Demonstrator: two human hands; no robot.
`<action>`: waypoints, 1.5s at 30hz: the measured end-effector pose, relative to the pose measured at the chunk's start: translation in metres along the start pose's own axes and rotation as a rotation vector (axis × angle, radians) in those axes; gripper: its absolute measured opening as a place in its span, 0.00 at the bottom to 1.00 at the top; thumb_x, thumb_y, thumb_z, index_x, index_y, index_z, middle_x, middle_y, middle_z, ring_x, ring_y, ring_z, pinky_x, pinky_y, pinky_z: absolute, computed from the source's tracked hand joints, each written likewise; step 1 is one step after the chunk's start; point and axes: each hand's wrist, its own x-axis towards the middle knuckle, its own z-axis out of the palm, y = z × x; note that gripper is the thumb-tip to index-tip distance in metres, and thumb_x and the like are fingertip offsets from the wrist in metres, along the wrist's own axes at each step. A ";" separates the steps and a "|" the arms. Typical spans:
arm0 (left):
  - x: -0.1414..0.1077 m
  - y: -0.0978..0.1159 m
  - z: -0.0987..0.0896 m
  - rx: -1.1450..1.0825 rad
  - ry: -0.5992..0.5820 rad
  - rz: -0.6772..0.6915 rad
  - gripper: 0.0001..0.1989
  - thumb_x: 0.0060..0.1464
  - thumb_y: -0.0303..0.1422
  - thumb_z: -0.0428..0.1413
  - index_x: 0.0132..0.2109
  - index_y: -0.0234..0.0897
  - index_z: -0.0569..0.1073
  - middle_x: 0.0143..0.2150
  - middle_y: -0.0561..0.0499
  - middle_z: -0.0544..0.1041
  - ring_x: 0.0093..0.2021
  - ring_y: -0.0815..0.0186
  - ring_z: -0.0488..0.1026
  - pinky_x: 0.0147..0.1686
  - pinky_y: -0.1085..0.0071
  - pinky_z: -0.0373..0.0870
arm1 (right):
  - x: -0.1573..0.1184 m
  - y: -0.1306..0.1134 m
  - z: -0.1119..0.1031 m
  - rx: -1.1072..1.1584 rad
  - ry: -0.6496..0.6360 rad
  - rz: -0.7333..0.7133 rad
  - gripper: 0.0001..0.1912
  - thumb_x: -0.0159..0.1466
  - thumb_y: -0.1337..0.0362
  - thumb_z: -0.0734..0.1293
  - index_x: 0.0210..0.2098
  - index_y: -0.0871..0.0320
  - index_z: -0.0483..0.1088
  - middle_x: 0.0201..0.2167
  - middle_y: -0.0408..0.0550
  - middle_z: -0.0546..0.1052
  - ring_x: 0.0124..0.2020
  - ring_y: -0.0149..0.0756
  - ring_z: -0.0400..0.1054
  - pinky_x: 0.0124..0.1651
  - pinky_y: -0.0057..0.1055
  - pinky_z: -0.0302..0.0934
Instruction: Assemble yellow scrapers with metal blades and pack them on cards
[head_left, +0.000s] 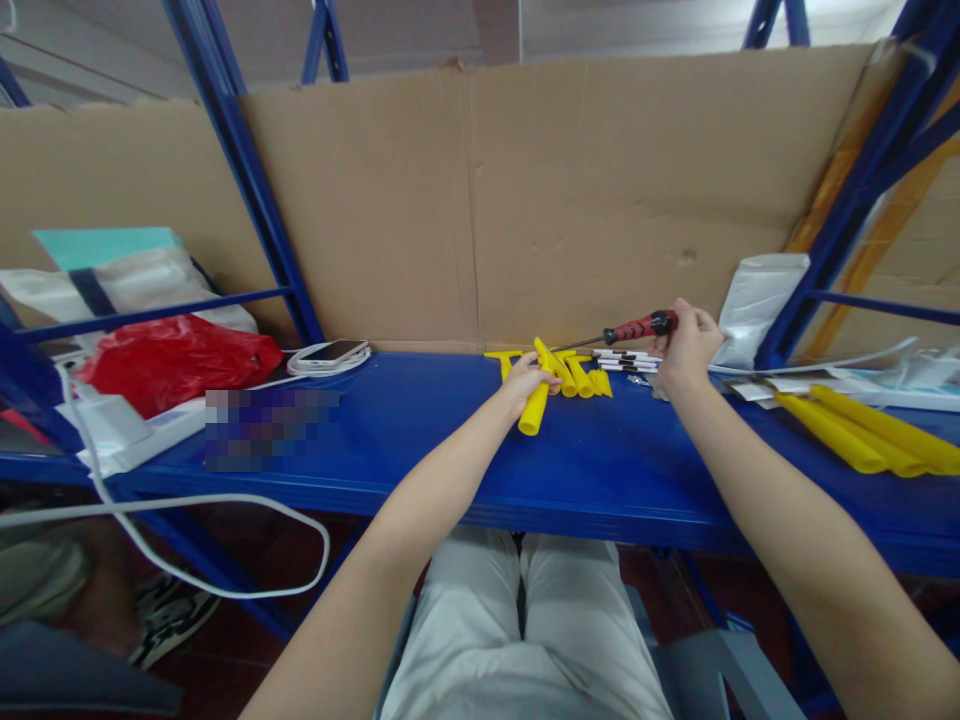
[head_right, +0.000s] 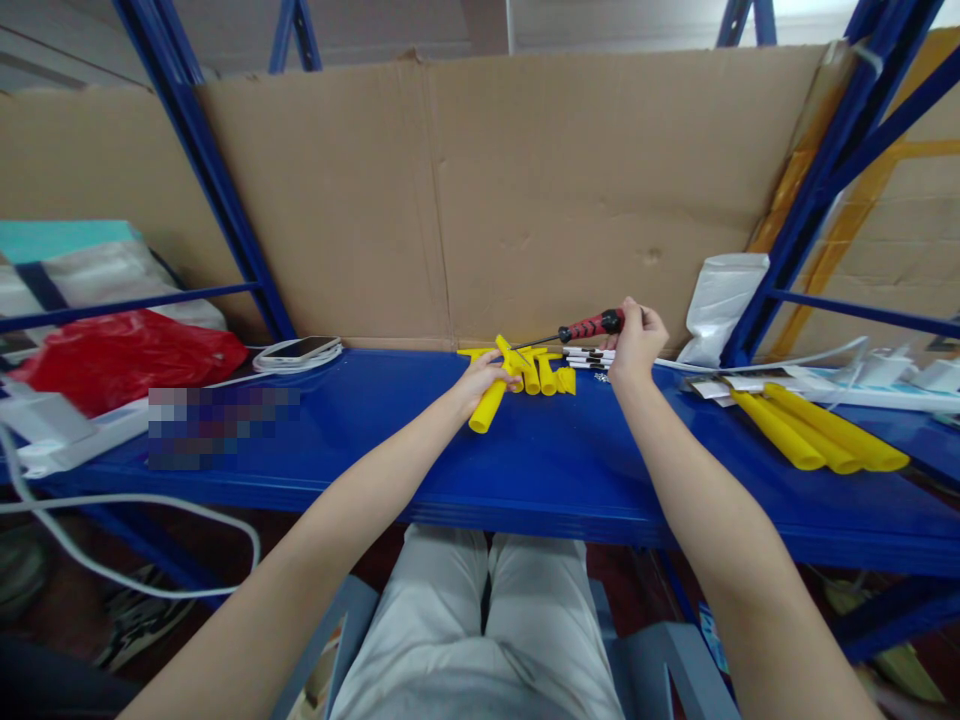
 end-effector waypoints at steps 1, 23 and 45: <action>-0.001 0.000 0.000 0.002 -0.003 0.000 0.36 0.39 0.10 0.52 0.58 0.33 0.62 0.40 0.44 0.76 0.24 0.71 0.73 0.24 0.75 0.70 | 0.001 0.001 0.000 -0.007 -0.005 -0.005 0.19 0.60 0.44 0.57 0.31 0.54 0.61 0.16 0.36 0.59 0.13 0.28 0.56 0.17 0.30 0.58; -0.010 0.005 0.004 -0.014 -0.102 0.004 0.37 0.37 0.11 0.54 0.57 0.34 0.64 0.44 0.41 0.77 0.28 0.67 0.76 0.24 0.75 0.70 | 0.008 0.009 -0.004 0.014 0.035 -0.032 0.21 0.58 0.42 0.59 0.33 0.54 0.64 0.18 0.40 0.64 0.15 0.32 0.61 0.18 0.33 0.61; 0.003 -0.001 -0.004 -0.044 -0.029 0.047 0.32 0.36 0.10 0.52 0.50 0.34 0.66 0.36 0.47 0.77 0.24 0.69 0.73 0.25 0.73 0.71 | -0.014 -0.014 -0.009 0.007 -0.184 -0.249 0.15 0.56 0.51 0.68 0.35 0.54 0.64 0.21 0.37 0.65 0.14 0.23 0.57 0.16 0.24 0.53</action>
